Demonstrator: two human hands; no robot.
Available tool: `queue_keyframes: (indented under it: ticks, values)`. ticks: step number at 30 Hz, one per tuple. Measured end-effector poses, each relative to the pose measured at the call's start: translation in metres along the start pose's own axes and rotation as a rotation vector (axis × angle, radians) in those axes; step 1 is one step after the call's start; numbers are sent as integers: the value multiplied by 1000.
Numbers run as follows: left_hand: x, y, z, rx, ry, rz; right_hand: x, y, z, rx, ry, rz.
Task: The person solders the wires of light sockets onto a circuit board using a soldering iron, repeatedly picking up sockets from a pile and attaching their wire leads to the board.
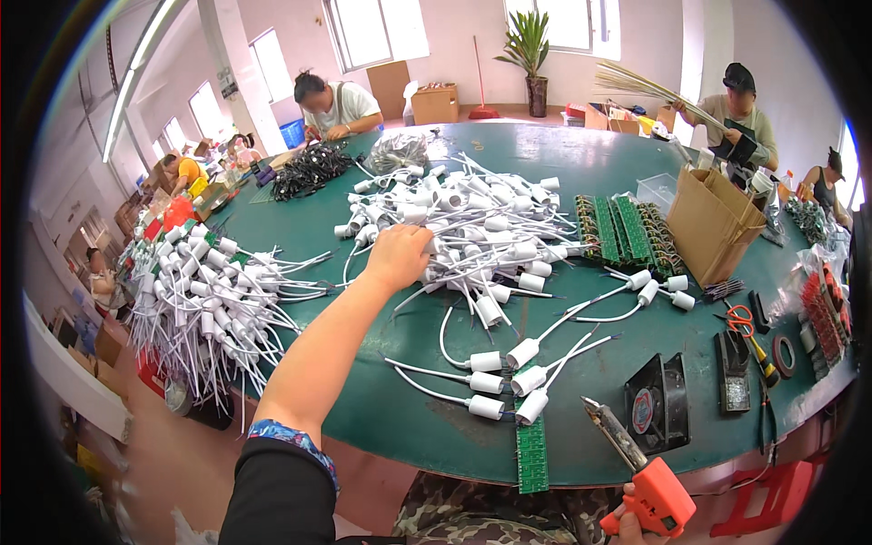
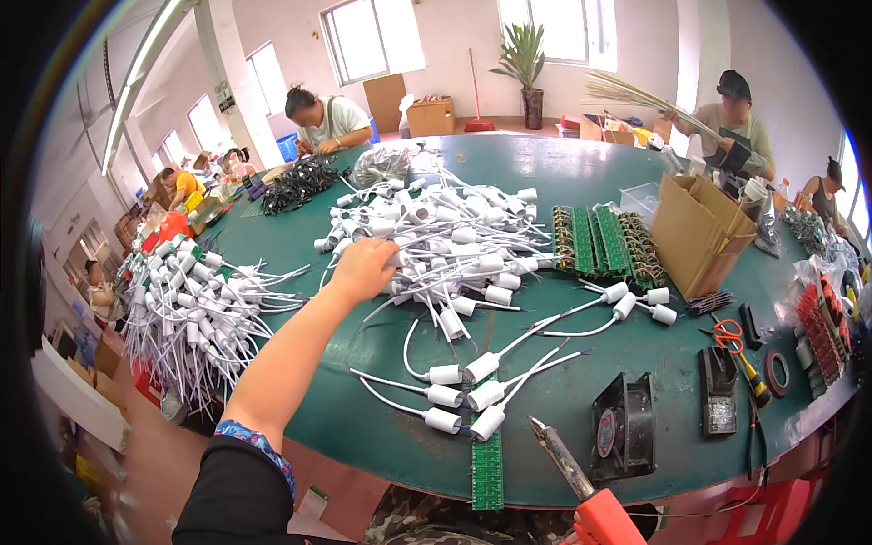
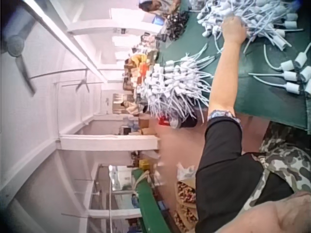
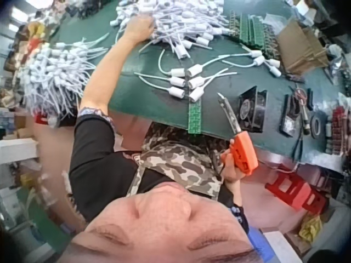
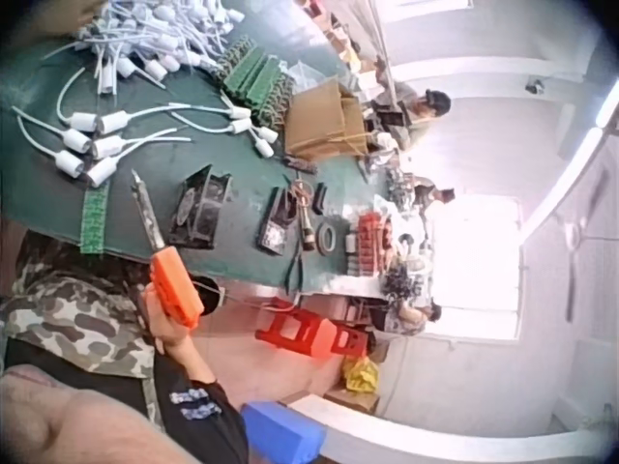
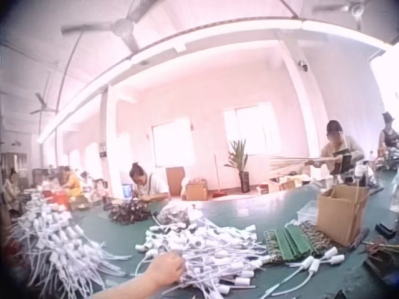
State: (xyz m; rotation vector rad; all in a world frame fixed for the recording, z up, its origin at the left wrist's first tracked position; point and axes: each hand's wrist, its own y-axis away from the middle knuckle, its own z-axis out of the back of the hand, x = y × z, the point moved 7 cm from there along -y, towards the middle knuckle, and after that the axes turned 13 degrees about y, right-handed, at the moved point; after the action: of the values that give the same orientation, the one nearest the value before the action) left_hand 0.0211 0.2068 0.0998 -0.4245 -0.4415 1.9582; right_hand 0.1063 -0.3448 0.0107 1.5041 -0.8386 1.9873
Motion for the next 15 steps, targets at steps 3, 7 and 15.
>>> queue_keyframes:
  ticks: [3,7,15]
  values:
    - [5,3,-5,18,-39,-4,-2,0,2,-8,-29,-35]
    - [-6,6,24,-37,100,-117,-8,7,8,-10,-66,-6]
    - [13,39,154,-579,1278,21,-24,22,20,-91,-33,53]
